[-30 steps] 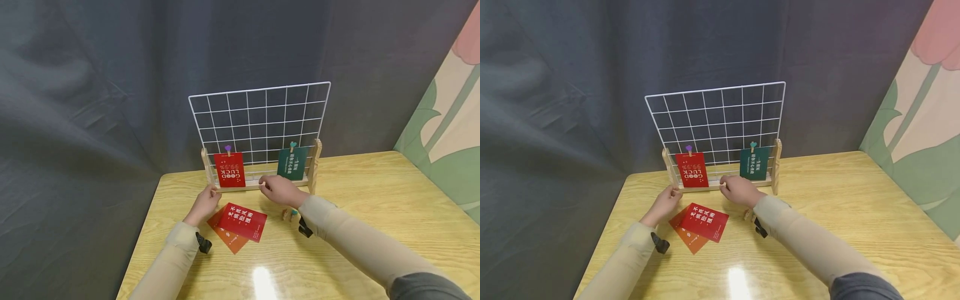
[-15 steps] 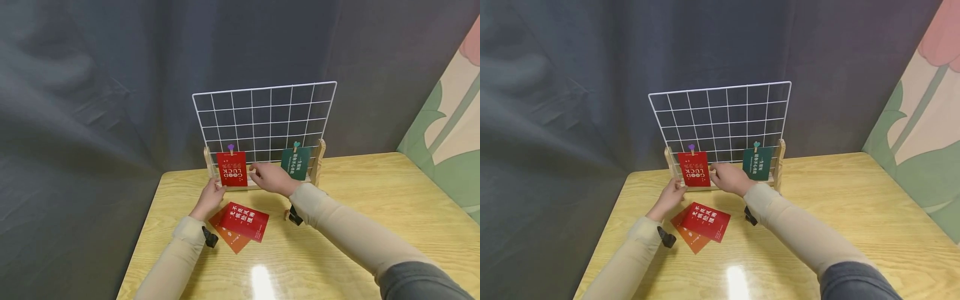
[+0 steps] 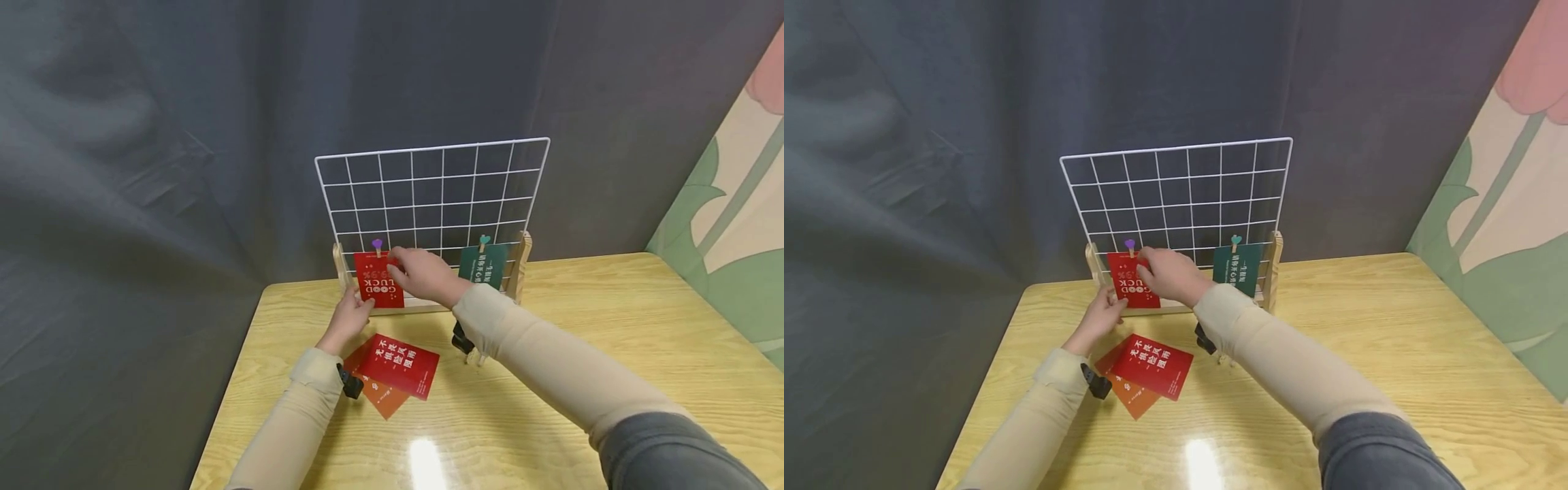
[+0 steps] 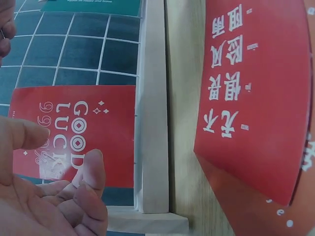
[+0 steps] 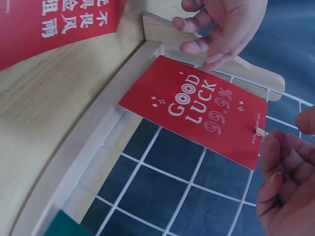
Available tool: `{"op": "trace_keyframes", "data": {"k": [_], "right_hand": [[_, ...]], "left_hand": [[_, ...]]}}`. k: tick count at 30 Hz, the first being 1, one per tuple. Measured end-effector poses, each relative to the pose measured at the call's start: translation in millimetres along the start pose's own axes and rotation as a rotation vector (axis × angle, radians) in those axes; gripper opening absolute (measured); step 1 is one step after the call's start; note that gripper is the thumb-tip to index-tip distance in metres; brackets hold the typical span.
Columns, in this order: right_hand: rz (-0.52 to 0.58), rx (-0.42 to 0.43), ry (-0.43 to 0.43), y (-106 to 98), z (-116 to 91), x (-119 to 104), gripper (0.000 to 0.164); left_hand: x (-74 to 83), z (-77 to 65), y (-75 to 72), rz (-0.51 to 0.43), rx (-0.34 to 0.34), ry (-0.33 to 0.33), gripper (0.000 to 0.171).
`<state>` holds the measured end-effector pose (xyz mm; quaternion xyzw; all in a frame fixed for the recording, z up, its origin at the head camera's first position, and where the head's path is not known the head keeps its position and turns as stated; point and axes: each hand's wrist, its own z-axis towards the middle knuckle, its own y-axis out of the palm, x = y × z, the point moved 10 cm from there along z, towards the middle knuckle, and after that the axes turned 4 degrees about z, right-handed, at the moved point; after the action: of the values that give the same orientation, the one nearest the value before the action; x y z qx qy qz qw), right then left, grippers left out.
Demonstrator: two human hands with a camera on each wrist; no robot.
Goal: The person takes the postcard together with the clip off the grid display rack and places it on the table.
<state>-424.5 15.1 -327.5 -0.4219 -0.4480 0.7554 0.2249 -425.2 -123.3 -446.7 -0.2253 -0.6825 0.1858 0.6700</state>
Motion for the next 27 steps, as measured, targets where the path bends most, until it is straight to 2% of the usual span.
{"op": "trace_keyframes", "data": {"k": [7,12,19,27], "right_hand": [[0.005,0.049,0.018,-11,10,-3,0.036],[0.007,0.073,0.020,-15,16,-6,0.040],[0.013,0.056,0.062,-6,21,-2,0.041],[-0.062,0.055,0.027,2,30,-3,0.038]], "left_hand": [[4.9,6.2,-5.3,-0.007,0.035,0.007,0.060],[5.5,9.6,-2.4,-0.024,0.020,0.005,0.062],[8.0,6.7,1.1,-0.042,-0.006,0.023,0.061],[0.2,10.7,1.7,-0.074,-0.009,0.017,0.062]]}}
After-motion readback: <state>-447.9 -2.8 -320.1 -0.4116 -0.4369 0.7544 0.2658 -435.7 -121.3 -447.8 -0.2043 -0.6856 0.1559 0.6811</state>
